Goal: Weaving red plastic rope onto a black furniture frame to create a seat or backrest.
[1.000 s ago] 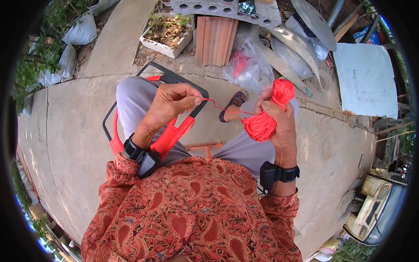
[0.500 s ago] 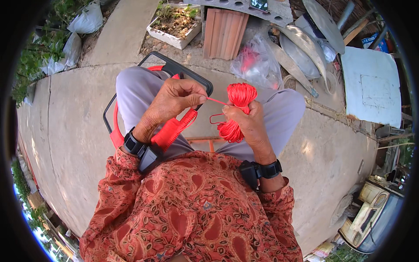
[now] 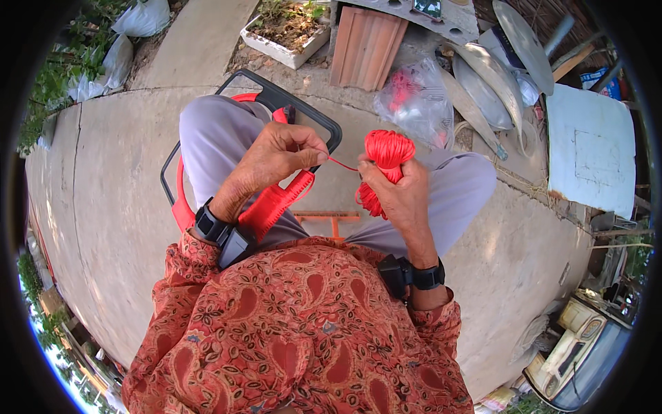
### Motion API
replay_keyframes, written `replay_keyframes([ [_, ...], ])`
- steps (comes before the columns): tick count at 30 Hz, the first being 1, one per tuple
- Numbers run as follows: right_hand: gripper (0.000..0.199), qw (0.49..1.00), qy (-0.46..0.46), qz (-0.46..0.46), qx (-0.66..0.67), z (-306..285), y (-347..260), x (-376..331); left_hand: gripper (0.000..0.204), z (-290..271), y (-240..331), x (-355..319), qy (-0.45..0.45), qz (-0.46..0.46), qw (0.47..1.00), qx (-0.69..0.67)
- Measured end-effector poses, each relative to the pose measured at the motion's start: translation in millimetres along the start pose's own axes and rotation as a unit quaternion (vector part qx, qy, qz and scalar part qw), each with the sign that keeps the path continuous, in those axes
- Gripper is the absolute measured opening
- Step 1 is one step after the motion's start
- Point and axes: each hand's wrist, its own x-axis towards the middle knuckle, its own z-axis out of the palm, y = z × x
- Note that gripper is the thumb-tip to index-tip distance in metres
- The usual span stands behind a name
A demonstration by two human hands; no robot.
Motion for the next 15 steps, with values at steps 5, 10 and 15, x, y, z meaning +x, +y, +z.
replay_keyframes([
  [5,0.015,0.996,-0.077,-0.003,0.047,23,-9,1,0.006,2,-3,0,-0.001,0.019,0.999,-0.035],
  [10,0.012,0.995,-0.072,-0.024,0.068,28,0,2,0.006,0,-11,0,-0.009,0.019,0.999,-0.048],
  [15,0.007,0.994,-0.095,0.011,0.048,35,1,4,0.006,-3,-22,-1,-0.008,0.006,0.998,-0.065],
])
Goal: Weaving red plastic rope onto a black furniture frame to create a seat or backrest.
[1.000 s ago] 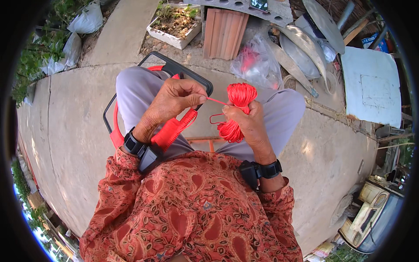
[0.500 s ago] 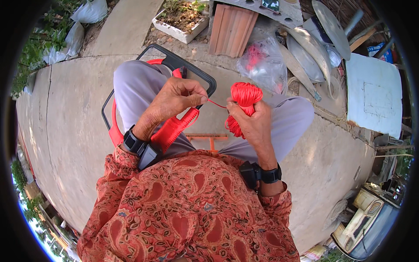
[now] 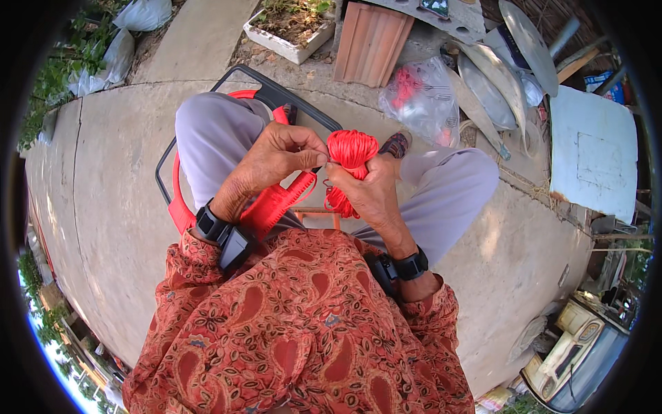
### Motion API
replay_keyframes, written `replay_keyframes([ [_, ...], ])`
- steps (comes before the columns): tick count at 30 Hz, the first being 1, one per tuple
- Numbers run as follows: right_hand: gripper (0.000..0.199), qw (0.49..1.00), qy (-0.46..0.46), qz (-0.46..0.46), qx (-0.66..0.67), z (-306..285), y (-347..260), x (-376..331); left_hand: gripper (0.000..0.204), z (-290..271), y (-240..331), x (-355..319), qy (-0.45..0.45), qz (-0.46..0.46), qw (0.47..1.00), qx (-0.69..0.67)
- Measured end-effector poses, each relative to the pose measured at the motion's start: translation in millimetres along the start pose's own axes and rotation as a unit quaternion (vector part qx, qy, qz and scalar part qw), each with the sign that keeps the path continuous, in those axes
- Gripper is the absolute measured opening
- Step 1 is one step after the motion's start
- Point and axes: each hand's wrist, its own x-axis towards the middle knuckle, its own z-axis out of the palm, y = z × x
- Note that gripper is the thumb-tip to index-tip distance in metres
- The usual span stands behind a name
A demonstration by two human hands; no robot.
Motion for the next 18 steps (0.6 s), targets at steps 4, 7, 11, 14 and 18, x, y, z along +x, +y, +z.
replay_keyframes([
  [4,0.006,1.000,0.012,-0.013,0.008,0,4,3,0.008,-1,5,-4,0.038,-0.016,0.999,-0.007],
  [7,0.007,0.999,-0.006,-0.027,0.019,-6,13,4,0.019,-5,10,-16,0.056,0.029,0.996,0.058],
  [11,0.009,0.995,-0.012,-0.020,0.097,-8,13,3,0.040,-6,13,-36,0.002,0.012,0.983,0.181],
  [14,0.010,0.996,-0.044,-0.008,0.080,-12,10,2,0.054,7,17,-52,0.007,-0.008,0.980,0.198],
  [18,0.011,0.994,-0.043,0.005,0.097,-11,12,2,0.054,20,10,-55,0.048,0.047,0.895,0.441],
])
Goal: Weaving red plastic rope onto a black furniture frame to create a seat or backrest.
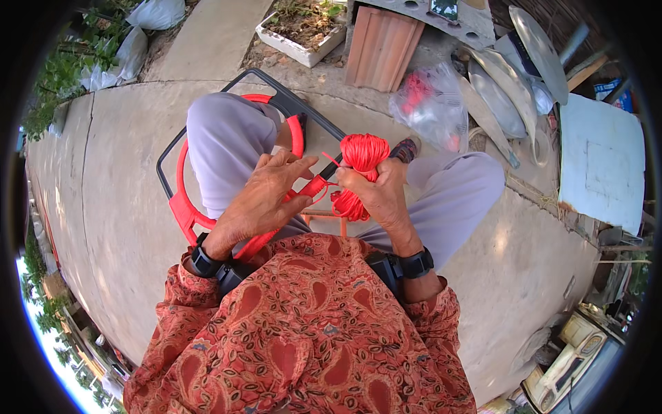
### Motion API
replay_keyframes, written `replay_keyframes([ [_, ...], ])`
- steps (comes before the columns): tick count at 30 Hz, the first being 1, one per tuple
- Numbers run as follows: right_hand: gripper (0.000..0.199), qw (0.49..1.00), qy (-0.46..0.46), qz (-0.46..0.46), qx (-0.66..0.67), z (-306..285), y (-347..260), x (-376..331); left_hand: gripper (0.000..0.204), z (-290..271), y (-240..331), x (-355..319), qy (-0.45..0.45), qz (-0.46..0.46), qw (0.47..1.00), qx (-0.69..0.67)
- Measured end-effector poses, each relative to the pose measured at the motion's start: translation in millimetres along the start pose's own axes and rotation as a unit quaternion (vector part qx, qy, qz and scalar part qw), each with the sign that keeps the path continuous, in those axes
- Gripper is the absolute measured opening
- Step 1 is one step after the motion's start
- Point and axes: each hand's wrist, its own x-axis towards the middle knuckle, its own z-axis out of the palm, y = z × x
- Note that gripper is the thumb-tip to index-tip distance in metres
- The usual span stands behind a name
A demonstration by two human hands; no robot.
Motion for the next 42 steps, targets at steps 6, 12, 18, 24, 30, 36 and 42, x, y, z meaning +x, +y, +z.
replay_keyframes([
  [6,0.011,0.999,-0.009,0.007,0.034,0,10,5,0.050,12,-19,9,-0.026,0.040,0.995,-0.086],
  [12,0.012,1.000,-0.023,-0.004,0.011,-6,-11,2,0.045,-14,-5,10,-0.016,-0.045,0.976,-0.212],
  [18,0.012,0.997,-0.041,-0.052,-0.030,-1,-40,-2,0.048,-45,-3,0,0.054,-0.039,0.904,-0.422],
  [24,0.014,0.990,-0.079,-0.105,-0.047,16,-74,1,0.047,-57,0,-15,0.126,0.005,0.792,-0.598],
  [30,0.014,0.965,-0.112,-0.166,-0.169,36,-105,7,0.041,-49,-16,-21,0.137,0.052,0.749,-0.646],
  [36,0.015,0.952,-0.154,-0.178,-0.194,50,-103,18,0.022,-45,-9,-23,0.184,0.036,0.724,-0.663],
  [42,0.012,0.968,-0.154,-0.138,-0.141,49,-89,26,0.016,-48,-26,-26,0.146,0.049,0.809,-0.567],
])
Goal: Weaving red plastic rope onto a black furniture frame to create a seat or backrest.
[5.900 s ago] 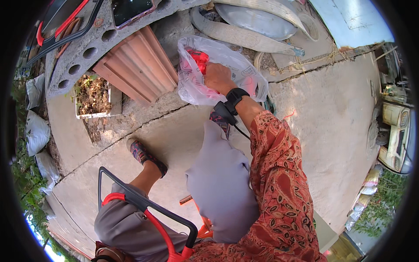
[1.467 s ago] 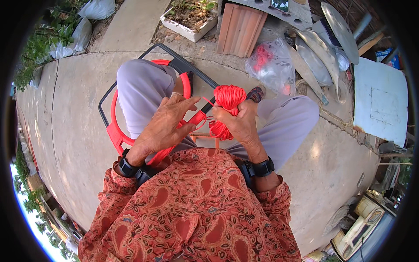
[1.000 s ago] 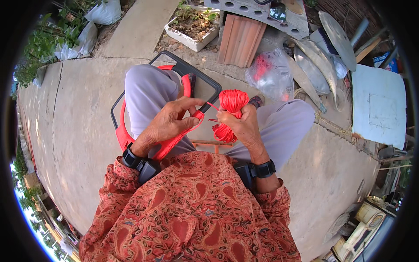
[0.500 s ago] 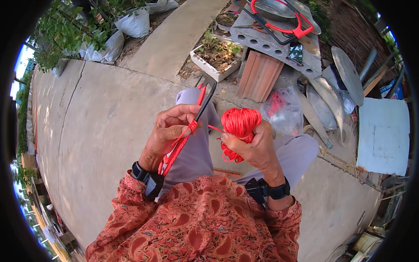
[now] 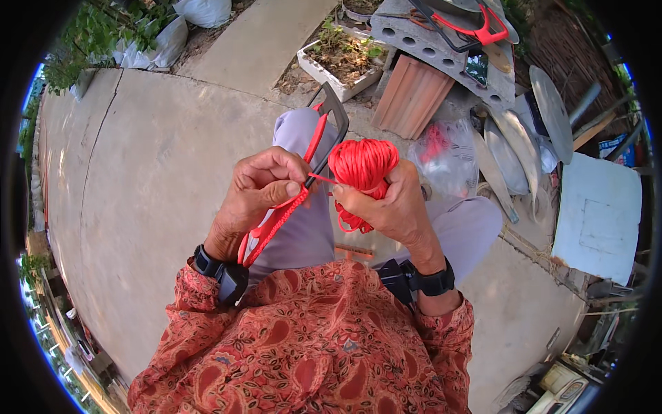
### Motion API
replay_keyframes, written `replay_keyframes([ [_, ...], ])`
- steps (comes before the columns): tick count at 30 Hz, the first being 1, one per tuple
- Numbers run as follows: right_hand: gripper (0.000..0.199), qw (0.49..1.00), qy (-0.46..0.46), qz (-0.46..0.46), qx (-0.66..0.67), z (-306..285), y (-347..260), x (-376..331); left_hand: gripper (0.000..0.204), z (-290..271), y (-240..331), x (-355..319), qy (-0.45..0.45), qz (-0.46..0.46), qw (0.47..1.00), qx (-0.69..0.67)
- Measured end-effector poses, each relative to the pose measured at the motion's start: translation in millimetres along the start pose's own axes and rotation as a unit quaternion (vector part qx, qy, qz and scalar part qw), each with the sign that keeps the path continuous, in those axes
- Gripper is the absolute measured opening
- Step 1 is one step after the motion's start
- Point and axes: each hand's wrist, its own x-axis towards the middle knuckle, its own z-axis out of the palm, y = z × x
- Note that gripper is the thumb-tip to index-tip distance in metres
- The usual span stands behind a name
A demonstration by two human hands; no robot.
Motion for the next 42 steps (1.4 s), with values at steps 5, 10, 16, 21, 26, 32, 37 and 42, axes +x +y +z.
replay_keyframes([
  [5,0.012,0.999,0.012,0.007,0.040,7,11,7,0.012,1,30,2,-0.030,-0.099,0.993,0.055],
  [10,0.013,0.998,0.009,0.010,0.061,14,21,11,0.009,-6,43,10,-0.071,-0.100,0.976,0.182],
  [16,0.012,0.993,0.000,0.015,0.121,22,23,14,0.007,-6,57,18,-0.118,-0.097,0.942,0.300],
  [21,0.012,0.995,0.003,0.022,0.099,22,21,14,0.009,-5,58,18,-0.142,-0.071,0.918,0.364],
  [26,0.013,0.996,0.007,0.019,0.092,21,22,13,0.009,-8,57,21,-0.163,-0.079,0.909,0.374],
  [32,0.012,0.992,0.018,0.031,0.125,26,20,15,0.009,-16,50,19,-0.151,-0.092,0.937,0.301],
  [37,0.011,0.985,0.023,0.054,0.164,34,27,12,0.016,-18,39,10,-0.049,-0.191,0.974,0.112],
  [42,0.011,0.964,0.041,0.099,0.244,44,29,5,0.024,-18,27,8,-0.018,-0.142,0.986,0.085],
])
